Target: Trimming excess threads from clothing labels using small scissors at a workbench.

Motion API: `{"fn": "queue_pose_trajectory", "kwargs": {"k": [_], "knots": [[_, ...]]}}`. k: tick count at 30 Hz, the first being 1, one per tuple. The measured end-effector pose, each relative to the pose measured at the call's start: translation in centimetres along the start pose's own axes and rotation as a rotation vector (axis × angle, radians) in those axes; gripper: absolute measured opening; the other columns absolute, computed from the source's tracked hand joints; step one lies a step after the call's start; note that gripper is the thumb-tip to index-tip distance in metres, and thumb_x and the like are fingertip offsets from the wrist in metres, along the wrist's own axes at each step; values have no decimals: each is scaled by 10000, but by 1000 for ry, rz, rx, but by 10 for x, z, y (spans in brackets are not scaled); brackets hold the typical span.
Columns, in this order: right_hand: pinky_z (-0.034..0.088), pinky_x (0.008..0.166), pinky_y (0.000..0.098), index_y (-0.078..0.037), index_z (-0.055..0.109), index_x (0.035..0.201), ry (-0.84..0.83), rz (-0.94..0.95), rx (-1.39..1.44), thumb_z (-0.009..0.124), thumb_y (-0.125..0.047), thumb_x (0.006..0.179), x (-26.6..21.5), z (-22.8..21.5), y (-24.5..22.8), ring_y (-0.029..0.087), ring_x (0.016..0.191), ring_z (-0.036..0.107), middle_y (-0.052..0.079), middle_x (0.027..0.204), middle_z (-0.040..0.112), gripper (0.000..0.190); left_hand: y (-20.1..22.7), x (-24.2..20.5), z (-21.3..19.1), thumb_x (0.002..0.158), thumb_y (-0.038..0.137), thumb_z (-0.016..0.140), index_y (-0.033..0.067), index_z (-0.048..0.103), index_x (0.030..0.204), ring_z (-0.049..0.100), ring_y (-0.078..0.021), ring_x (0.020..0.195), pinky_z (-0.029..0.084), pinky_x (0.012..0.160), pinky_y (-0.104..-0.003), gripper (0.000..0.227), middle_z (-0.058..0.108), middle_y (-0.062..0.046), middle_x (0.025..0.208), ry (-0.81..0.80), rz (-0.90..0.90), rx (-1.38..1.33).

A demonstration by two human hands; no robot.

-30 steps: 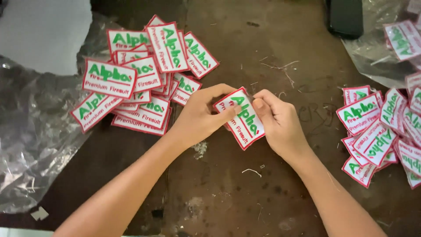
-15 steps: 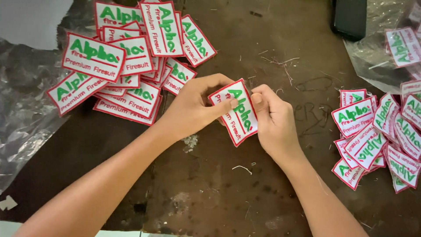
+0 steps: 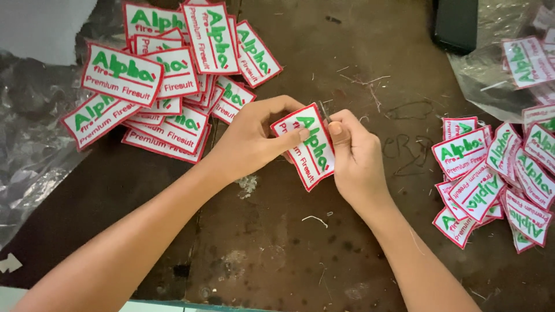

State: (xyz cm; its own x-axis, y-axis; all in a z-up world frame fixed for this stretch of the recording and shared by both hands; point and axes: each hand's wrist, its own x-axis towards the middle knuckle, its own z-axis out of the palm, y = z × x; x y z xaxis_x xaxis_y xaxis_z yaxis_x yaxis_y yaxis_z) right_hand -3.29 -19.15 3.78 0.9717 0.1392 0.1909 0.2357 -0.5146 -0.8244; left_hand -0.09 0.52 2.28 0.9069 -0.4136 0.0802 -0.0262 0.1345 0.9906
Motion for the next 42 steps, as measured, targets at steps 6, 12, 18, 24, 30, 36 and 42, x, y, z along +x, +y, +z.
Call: {"fn": "queue_pose_trajectory", "kwargs": {"k": [6, 12, 18, 24, 30, 36, 42], "knots": [[482, 620, 296, -124, 607, 912, -20, 45, 55, 426, -341, 1116, 2, 0, -1, 144, 568, 463, 56, 544, 468, 349, 3, 1, -1, 924, 99, 716, -15, 671, 1202, 743, -270, 864, 684, 656, -371, 304, 719, -226, 972, 13, -3, -3], [487, 614, 333, -117, 612, 928, 6, -9, 2, 455, -325, 1112, 0, 3, 4, 180, 578, 473, 99, 561, 471, 319, -1, 1, -3, 912, 95, 721, -22, 669, 1188, 732, -197, 852, 681, 638, -321, 304, 719, -169, 922, 35, -34, -31], [485, 620, 323, -126, 615, 902, 2, -3, 38, 452, -292, 1113, 0, 5, 6, 176, 575, 455, 87, 545, 461, 313, -4, 1, -2, 886, 118, 774, 3, 701, 1167, 756, -273, 853, 676, 636, -362, 312, 736, -213, 965, 32, -16, 49], [483, 609, 309, -125, 587, 891, 18, -20, 15, 448, -310, 1118, -2, 5, 3, 159, 570, 444, 77, 543, 439, 324, -14, 1, -2, 908, 97, 742, -22, 673, 1170, 716, -203, 874, 671, 625, -338, 296, 725, -192, 953, 39, -3, 9], [497, 632, 342, -119, 588, 890, 27, 32, -18, 395, -344, 1129, -3, 8, 4, 178, 594, 477, 110, 582, 485, 381, -5, -3, 2, 909, 102, 740, -25, 677, 1159, 720, -224, 841, 687, 640, -351, 288, 704, -205, 932, 29, -23, -2], [493, 756, 395, -106, 578, 1098, 219, 56, -8, 377, -463, 1128, -3, 0, -9, 241, 798, 574, 142, 858, 633, 412, -1, -3, 3, 925, 66, 696, -36, 633, 1169, 718, -196, 845, 711, 668, -343, 271, 647, -154, 919, 164, -21, -159], [542, 682, 384, -13, 494, 1219, 290, -173, -296, 611, -255, 1083, -10, -3, -13, 326, 794, 568, 136, 854, 525, 302, -17, -1, 5, 995, 228, 680, 89, 617, 1184, 664, -227, 1050, 663, 906, -432, 243, 665, -149, 1095, 410, -22, -271]]}}
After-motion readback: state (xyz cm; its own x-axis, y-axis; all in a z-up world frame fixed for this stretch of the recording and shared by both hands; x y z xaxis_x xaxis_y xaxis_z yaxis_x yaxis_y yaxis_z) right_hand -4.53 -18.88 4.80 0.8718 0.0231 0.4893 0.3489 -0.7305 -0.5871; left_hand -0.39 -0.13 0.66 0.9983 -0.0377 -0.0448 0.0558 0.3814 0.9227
